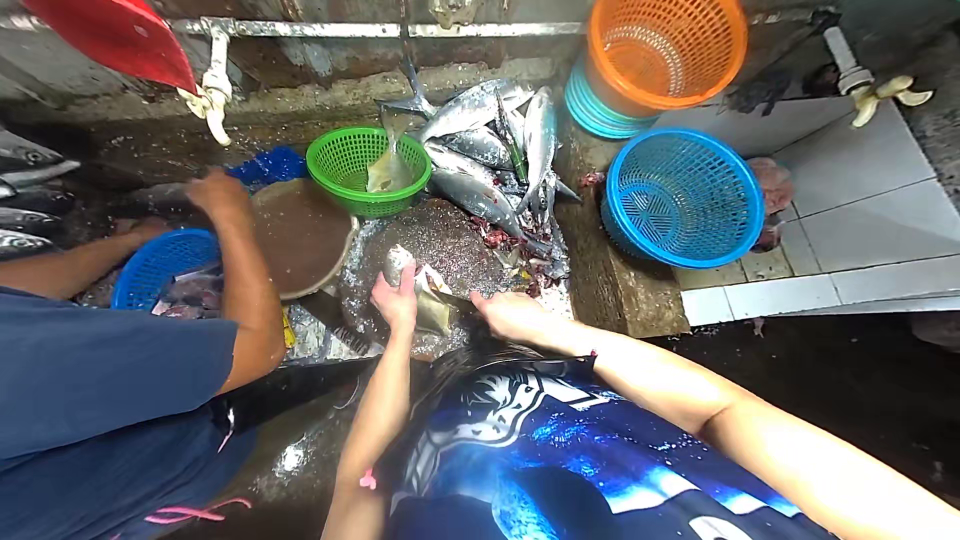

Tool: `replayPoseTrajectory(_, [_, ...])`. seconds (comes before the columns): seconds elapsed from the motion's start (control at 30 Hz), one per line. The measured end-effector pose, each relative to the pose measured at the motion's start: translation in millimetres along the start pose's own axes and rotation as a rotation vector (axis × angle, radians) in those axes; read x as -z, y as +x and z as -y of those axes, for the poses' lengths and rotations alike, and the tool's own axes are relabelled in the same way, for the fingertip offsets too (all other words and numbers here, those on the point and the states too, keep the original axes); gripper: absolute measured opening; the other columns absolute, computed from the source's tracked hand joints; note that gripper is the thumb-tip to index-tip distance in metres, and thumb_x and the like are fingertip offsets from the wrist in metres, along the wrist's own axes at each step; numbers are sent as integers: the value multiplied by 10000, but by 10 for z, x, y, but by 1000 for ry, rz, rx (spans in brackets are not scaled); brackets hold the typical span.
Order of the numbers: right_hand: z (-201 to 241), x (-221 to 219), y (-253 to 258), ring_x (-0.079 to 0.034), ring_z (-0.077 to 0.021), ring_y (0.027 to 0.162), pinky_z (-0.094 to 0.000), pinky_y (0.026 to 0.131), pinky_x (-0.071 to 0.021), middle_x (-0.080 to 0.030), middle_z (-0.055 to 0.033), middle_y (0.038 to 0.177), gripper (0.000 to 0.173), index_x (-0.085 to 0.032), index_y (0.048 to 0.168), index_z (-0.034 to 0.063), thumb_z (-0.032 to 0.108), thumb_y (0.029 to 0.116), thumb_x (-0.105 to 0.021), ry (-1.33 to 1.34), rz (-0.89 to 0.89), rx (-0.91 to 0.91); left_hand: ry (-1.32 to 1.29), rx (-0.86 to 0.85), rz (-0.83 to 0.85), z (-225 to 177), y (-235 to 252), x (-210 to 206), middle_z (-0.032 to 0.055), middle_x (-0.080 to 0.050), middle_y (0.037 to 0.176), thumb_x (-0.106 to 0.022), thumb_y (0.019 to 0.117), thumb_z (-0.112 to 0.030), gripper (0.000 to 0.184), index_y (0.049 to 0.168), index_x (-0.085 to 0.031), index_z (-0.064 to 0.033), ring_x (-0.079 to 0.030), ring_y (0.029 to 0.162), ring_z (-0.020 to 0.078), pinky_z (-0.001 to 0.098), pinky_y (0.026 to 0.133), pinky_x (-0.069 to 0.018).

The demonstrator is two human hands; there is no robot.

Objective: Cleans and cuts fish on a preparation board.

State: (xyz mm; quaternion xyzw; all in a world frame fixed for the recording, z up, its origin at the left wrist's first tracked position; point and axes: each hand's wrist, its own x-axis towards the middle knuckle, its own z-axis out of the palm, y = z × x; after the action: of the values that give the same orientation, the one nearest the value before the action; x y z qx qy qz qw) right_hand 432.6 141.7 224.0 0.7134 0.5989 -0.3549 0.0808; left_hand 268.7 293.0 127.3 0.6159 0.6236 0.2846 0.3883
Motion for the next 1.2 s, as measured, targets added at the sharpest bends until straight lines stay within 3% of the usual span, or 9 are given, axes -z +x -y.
replayPoseTrajectory(0.2, [-179,54,5,-692,-402,934,-623,785,-555,-677,-193,968,298,-560,1287,95,286,1067,-499,96,60,104,-107,-237,127,102,76,125,97,-750,965,-763,874,-529,528,1146,-713,-79,-734,890,193,481,854,-602])
replayPoseTrajectory(0.33, [200,-3,-3,-687,-488,993,-668,782,-547,-682,-263,1036,397,-476,1397,71,139,1007,-506,2,-35,-115,96,-75,-68,-64,6,1,220,-723,1060,-706,912,-545,660,1292,-638,-9,-695,1043,379,595,962,-518])
replayPoseTrajectory(0.47, [484,20,96,-697,-503,979,-655,763,-561,-689,-278,1070,485,-351,1533,72,101,1052,-404,-19,-61,-267,-7,50,-240,-182,-8,-73,209,-721,1104,-710,936,-497,663,1339,-598,17,-692,1080,332,521,994,-519])
replayPoseTrajectory(0.67, [388,-113,287,-679,-507,1053,-681,829,-552,-679,-283,1150,549,-343,1558,97,129,1027,-477,125,-59,-266,-230,275,-294,-193,36,-171,176,-693,1219,-750,911,-506,699,1392,-558,-36,-655,1183,283,490,1043,-510])
replayPoseTrajectory(0.87, [308,-243,363,-675,-485,1067,-679,840,-550,-665,-279,1174,650,-382,1515,81,172,927,-643,228,-17,-255,-231,435,-300,-123,84,-210,189,-690,1219,-755,908,-510,679,1372,-580,-46,-646,1187,320,526,1025,-509])
replayPoseTrajectory(1.0, [130,-315,513,-679,-412,1101,-622,915,-547,-670,-237,1191,480,-462,1443,52,275,1028,-552,363,5,-195,-217,508,-318,-68,94,-217,214,-651,1309,-732,928,-507,735,1442,-525,-25,-610,1261,332,519,1071,-487])
replayPoseTrajectory(1.07, [42,-270,548,-691,-341,971,-554,842,-562,-670,-197,1119,395,-524,1368,55,294,1054,-522,507,56,-179,-183,501,-300,-44,99,-213,222,-629,1346,-725,930,-515,770,1466,-491,-13,-597,1285,335,511,1091,-478])
replayPoseTrajectory(1.13, [-67,-244,517,-591,-186,600,-367,558,-537,-612,-93,864,348,-531,1345,108,330,1082,-485,780,130,-208,-175,473,-242,-40,135,-196,242,-591,1395,-724,932,-511,825,1505,-431,5,-569,1319,353,519,1113,-460])
replayPoseTrajectory(1.2, [-201,-233,412,-478,-118,440,-282,426,-480,-509,-32,703,346,-464,1368,157,380,1103,-462,1106,260,-276,-149,465,-144,-17,174,-149,255,-570,1416,-727,921,-535,871,1519,-404,9,-548,1340,366,535,1125,-446])
